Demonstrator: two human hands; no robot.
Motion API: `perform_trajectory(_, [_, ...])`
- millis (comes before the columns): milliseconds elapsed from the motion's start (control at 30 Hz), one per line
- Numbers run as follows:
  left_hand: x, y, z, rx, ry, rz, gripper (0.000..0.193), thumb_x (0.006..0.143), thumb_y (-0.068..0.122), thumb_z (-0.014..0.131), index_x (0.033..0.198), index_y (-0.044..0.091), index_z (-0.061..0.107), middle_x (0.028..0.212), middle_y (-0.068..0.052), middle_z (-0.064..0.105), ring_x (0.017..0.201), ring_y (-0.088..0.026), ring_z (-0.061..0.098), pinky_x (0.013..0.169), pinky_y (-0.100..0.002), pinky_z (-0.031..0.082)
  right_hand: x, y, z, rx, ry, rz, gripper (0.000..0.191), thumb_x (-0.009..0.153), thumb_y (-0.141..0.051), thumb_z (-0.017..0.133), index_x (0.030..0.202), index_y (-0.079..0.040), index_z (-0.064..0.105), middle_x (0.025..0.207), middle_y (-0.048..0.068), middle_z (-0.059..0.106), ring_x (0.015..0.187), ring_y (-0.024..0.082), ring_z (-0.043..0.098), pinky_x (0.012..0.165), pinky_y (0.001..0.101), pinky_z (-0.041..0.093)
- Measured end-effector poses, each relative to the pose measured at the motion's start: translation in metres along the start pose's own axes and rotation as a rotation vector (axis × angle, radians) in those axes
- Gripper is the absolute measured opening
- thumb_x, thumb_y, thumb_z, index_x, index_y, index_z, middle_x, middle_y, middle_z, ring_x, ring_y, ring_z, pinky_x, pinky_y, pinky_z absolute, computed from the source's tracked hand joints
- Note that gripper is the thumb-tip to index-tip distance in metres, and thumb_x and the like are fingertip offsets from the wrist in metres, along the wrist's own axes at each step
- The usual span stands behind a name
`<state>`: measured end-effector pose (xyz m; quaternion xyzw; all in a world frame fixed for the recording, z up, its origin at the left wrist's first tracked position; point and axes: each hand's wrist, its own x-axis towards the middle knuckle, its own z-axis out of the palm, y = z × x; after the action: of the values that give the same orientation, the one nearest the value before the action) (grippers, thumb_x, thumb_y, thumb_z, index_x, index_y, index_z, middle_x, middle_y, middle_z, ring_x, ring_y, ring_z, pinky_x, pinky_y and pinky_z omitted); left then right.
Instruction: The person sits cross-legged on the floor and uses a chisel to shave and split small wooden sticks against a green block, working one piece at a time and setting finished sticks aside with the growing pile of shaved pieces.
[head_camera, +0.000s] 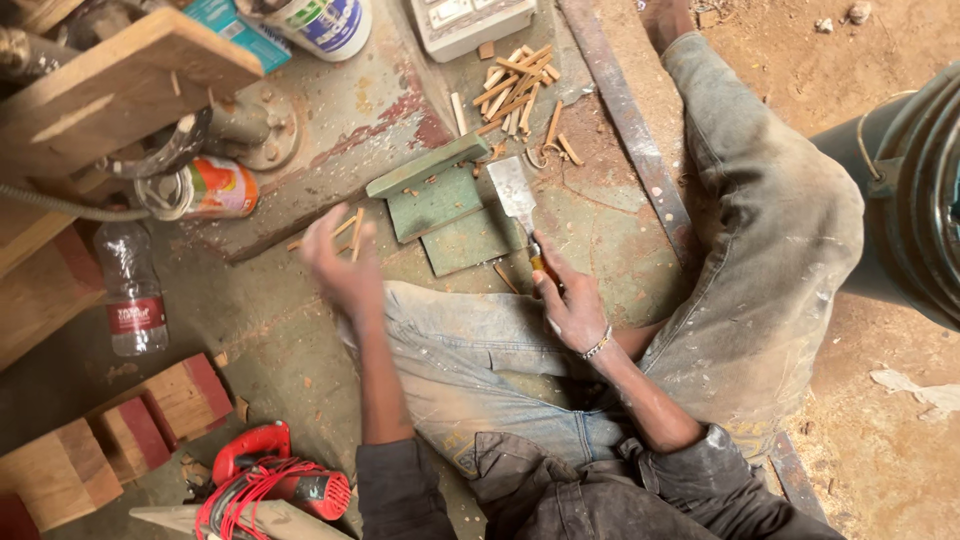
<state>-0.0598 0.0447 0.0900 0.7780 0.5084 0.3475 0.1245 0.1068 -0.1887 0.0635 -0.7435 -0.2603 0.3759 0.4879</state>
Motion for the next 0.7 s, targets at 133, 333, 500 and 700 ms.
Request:
perform_trajectory(133, [0.0, 0.064, 0.065, -0.319, -0.364, 0.109, 0.025, 0.088, 0.018, 0.08, 0.112, 0.012, 0.078, 0.109, -0.008, 0.076, 0.1, -0.023, 0.071, 0.097, -0.038, 0.052, 0.0, 0.009, 0.006, -0.108, 0.056, -0.089, 0.056, 0.099, -0.017, 0.06, 0.153, -0.014, 0.049, 0.1, 0.025, 0.072, 0.064, 0.032, 0.069, 0.068, 0.0397, 0.055])
perform_trajectory(333, [0.007, 0.162, 0.186, -0.111, -0.641, 0.008, 0.027, 0.083, 0.018, 0.08, 0.108, 0.009, 0.075, 0.093, -0.015, 0.074, 0.086, -0.032, 0.071, 0.075, -0.044, 0.055, -0.003, 0.02, 0.01, 0.015, 0.064, -0.31, 0.052, 0.099, -0.011, 0.056, 0.149, -0.002, 0.047, 0.128, 0.035, 0.061, 0.117, 0.047, 0.061, 0.095, 0.0447, 0.052])
perform_trajectory(500, [0.007, 0.165, 0.24, 0.149, -0.466, 0.226, 0.034, 0.079, 0.022, 0.083, 0.101, 0.0, 0.071, 0.093, -0.02, 0.071, 0.086, -0.037, 0.07, 0.069, -0.047, 0.056, -0.006, 0.028, 0.013, -0.021, -0.049, -0.016, 0.034, 0.09, -0.016, 0.066, 0.12, -0.001, 0.065, 0.104, 0.029, 0.071, 0.104, 0.044, 0.069, 0.086, 0.0439, 0.056])
perform_trajectory(700, [0.018, 0.148, 0.247, -0.154, -0.565, 0.103, 0.012, 0.083, 0.008, 0.08, 0.095, 0.006, 0.078, 0.092, -0.012, 0.076, 0.083, -0.025, 0.073, 0.075, -0.04, 0.06, -0.005, 0.023, 0.014, 0.004, 0.057, -0.264, 0.049, 0.094, -0.008, 0.056, 0.142, -0.004, 0.055, 0.117, 0.031, 0.067, 0.104, 0.049, 0.066, 0.089, 0.0491, 0.052])
